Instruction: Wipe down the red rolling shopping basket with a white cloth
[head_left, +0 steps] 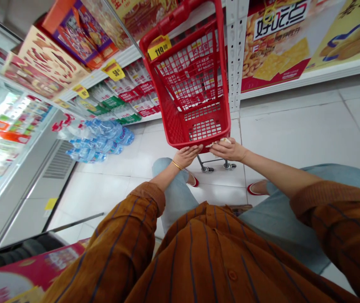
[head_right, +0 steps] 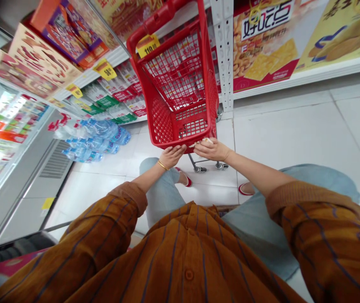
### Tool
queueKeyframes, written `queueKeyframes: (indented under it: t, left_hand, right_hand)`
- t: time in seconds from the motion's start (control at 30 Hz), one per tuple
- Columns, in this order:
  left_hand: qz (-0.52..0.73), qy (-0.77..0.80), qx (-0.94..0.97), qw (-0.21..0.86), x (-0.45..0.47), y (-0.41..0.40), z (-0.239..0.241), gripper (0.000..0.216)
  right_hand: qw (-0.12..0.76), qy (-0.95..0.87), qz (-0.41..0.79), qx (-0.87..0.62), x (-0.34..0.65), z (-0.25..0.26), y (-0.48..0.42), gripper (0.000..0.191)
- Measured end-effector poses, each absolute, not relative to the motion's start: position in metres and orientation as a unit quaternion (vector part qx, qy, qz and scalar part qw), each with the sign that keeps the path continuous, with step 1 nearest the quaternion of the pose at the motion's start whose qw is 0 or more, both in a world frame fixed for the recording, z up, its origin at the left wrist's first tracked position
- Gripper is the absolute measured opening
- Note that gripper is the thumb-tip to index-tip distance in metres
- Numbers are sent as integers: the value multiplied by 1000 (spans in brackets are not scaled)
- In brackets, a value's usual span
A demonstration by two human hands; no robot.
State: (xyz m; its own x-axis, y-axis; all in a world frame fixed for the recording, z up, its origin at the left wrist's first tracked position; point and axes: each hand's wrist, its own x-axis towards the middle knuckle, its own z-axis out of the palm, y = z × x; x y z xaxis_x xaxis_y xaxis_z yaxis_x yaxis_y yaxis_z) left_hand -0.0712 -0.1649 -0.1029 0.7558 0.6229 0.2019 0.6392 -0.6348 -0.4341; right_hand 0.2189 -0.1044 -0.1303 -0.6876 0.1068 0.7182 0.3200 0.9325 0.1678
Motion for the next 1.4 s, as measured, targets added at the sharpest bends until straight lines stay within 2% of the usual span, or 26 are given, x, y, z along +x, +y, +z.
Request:
queueKeyframes:
  t: [0.17,0.37,0.57,0.7,0.83,0.97,1.13,1.3,1.4]
  left_hand:
    - [-50,-321,-902,283,-76,-165,-102,54]
    - [-35,-324,-902,283,-82,-164,-101,53]
    - [-39,-325,-898,293,-87,-162,-106,49]
    - [-40,-330,-898,288,-88,-160,-111,49]
    - [-48,-324,-898,295,-87,-161,-112,48]
    - [-90,-316,-901,284,-86,-162,-111,49]
    - [-73,-338,-902,261,-86,-165,-106,50]
    - [-101,-286,-903,305,-70,-171,-92,49]
    - [-63,-268,-913,301,-49,-169,-85,53]
  right_hand:
    - [372,-914,-127,-103,219,-146,-109,28]
    - [318,-935,-98,-120,225,-162,-118,21]
    - [301,-939,-18,-164,220,-142,-118,23]
    - [325,-924,-71,-186,221,-121,-107,26]
    - [336,-918,-114,-177,223,-124,-101,26]
    - [329,-923,-104,-173,219,-145,-103,23]
    - [319,-930,-82,-163,220,-163,-109,23]
    - [280,-945,-58,-156,225,-166,-116,23]
    - [247,-955,-35,-164,225,-160,-119,23]
